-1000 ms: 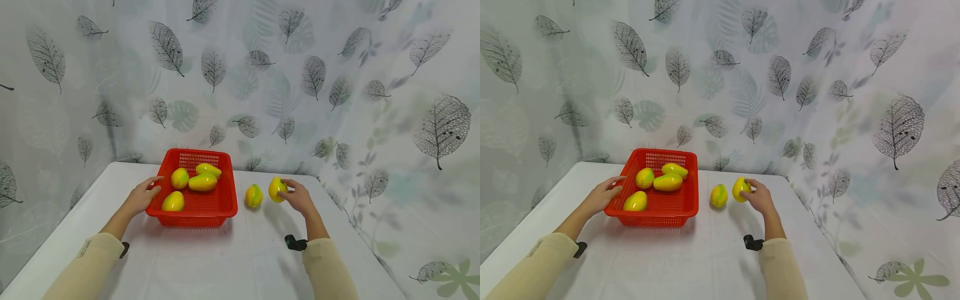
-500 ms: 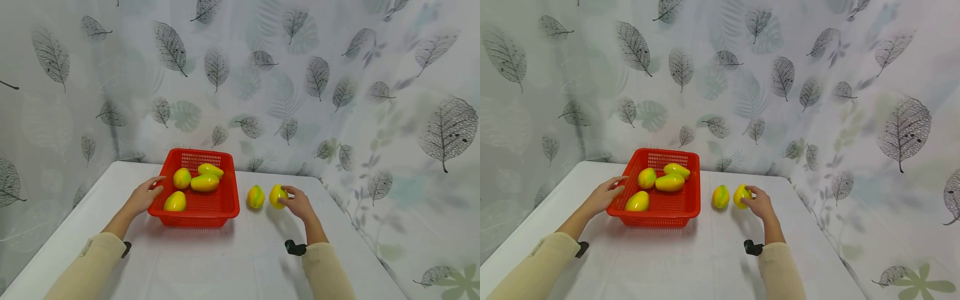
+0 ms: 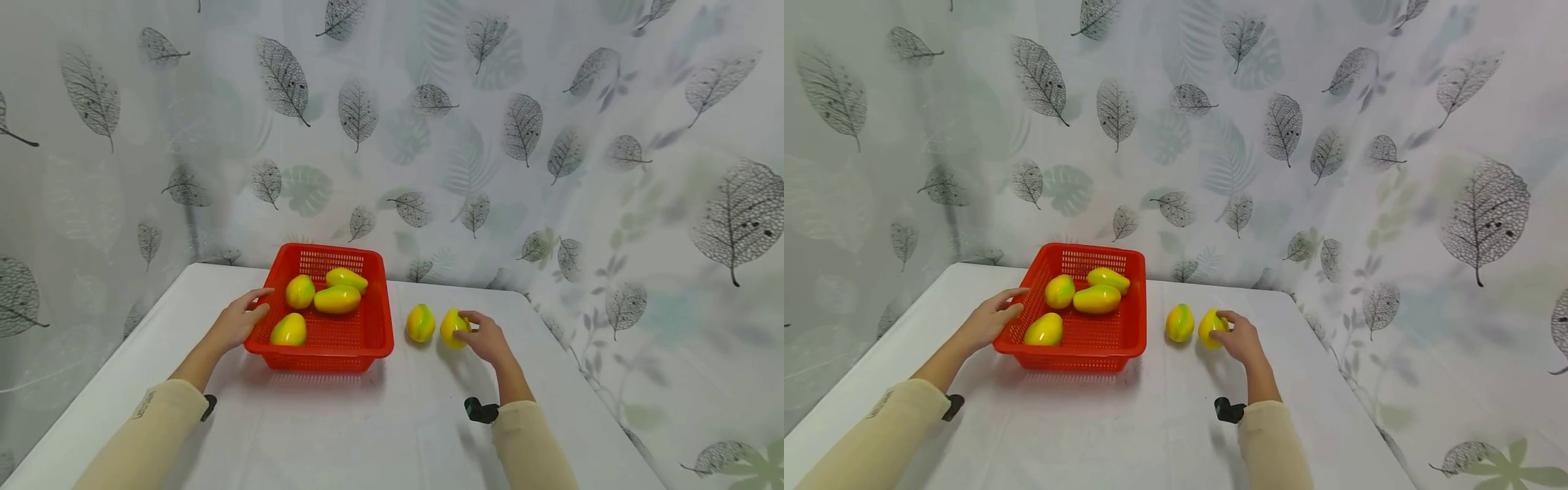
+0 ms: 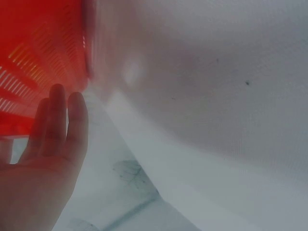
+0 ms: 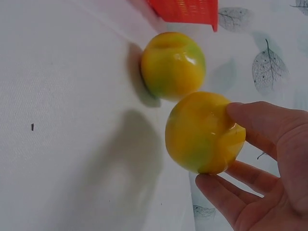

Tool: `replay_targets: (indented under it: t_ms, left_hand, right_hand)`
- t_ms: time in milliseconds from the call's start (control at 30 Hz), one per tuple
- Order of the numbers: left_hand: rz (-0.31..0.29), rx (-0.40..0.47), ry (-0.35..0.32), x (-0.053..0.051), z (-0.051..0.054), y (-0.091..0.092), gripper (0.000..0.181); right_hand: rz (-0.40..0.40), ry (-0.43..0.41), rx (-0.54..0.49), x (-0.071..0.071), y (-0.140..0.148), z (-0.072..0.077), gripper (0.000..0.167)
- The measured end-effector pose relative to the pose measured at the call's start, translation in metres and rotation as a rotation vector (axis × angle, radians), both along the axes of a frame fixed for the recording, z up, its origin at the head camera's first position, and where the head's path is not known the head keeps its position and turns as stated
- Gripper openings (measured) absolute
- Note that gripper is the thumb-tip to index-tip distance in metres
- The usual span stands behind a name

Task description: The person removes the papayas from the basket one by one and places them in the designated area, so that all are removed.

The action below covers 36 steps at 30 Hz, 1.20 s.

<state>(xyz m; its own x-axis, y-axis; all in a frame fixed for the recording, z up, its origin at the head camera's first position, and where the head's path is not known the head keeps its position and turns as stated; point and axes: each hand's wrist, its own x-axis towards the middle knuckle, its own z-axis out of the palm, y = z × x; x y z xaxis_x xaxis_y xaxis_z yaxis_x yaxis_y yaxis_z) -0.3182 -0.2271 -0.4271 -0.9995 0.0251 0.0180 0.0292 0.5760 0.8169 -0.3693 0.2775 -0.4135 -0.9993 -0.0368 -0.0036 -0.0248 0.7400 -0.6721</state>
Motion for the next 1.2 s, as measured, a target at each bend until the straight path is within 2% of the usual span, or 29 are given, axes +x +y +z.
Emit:
replay_targets:
  t_ms: [733, 1200]
  left_hand:
    - [0.008, 0.016, -0.007, 0.0, -0.001, 0.0, 0.054]
    - [0.016, 0.018, -0.009, -0.001, -0.001, 0.0, 0.054]
  right_hand:
    - [-0.019, -0.022, 0.048, -0.003, -0.001, -0.019, 0.057]
    - [-0.02, -0.034, 0.05, -0.005, -0.004, -0.02, 0.058]
